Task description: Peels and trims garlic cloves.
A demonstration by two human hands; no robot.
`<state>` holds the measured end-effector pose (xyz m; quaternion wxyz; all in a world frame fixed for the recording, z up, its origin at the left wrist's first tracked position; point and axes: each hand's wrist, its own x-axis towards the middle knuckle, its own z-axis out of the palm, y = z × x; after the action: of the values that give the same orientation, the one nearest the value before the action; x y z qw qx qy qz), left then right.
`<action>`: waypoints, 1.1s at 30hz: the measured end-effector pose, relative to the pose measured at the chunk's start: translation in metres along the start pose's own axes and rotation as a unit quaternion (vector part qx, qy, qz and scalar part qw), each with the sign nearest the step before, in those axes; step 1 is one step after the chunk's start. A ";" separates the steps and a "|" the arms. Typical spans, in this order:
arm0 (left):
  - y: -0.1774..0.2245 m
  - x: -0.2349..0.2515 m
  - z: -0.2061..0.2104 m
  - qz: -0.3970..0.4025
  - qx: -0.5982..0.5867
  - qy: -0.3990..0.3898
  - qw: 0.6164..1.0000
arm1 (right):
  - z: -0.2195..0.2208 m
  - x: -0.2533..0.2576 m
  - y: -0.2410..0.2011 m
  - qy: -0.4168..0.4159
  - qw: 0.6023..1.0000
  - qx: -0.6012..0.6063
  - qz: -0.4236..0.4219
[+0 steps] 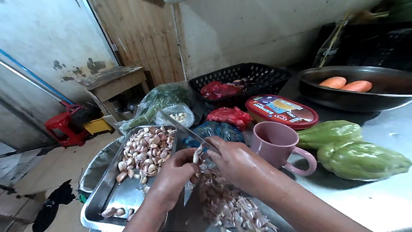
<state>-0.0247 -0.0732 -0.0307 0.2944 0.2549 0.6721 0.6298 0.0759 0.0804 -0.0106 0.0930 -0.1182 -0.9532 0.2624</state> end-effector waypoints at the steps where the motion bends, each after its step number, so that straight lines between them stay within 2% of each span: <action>1: 0.000 0.000 -0.002 -0.009 -0.049 -0.021 0.999 | 0.001 0.000 0.003 0.017 1.000 0.001 -0.004; 6: 0.000 -0.001 -0.010 -0.059 -0.161 -0.078 0.982 | -0.007 0.004 0.002 -0.001 0.999 0.014 0.048; 9: 0.000 0.002 -0.017 -0.076 -0.174 -0.094 0.977 | -0.007 0.004 0.010 0.052 0.997 0.026 0.044; 11: 0.009 0.012 -0.022 -0.085 -0.161 -0.070 0.981 | -0.007 0.003 0.014 0.081 0.995 0.035 0.035; 15: 0.040 0.064 -0.027 -0.048 -0.037 0.058 0.996 | -0.004 0.002 0.017 0.112 0.993 0.036 0.015; 18: 0.059 0.119 -0.040 -0.010 0.128 0.095 0.987 | -0.002 0.003 0.020 0.107 0.994 0.030 -0.003; 21: 0.076 0.135 -0.045 0.002 0.203 0.116 0.972 | 0.002 0.004 0.024 0.106 0.993 0.050 -0.031; 25: 0.092 0.107 -0.051 0.034 0.233 0.110 0.966 | -0.005 0.001 0.017 0.041 0.994 0.101 -0.009; 27: 0.095 0.079 -0.058 0.020 0.277 0.100 0.955 | -0.006 0.001 0.014 0.008 0.994 0.110 0.005; 31: 0.090 0.022 -0.070 -0.009 0.369 0.071 0.926 | -0.008 0.001 0.007 -0.027 0.993 0.112 0.009; 33: 0.084 -0.001 -0.075 -0.023 0.444 0.042 0.895 | -0.005 0.001 0.009 -0.018 0.993 0.112 -0.012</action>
<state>-0.0802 -0.1192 0.0556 0.1371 0.3169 0.8991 0.2690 0.0779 0.0908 -0.0108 0.0919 -0.0906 -0.9205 0.3688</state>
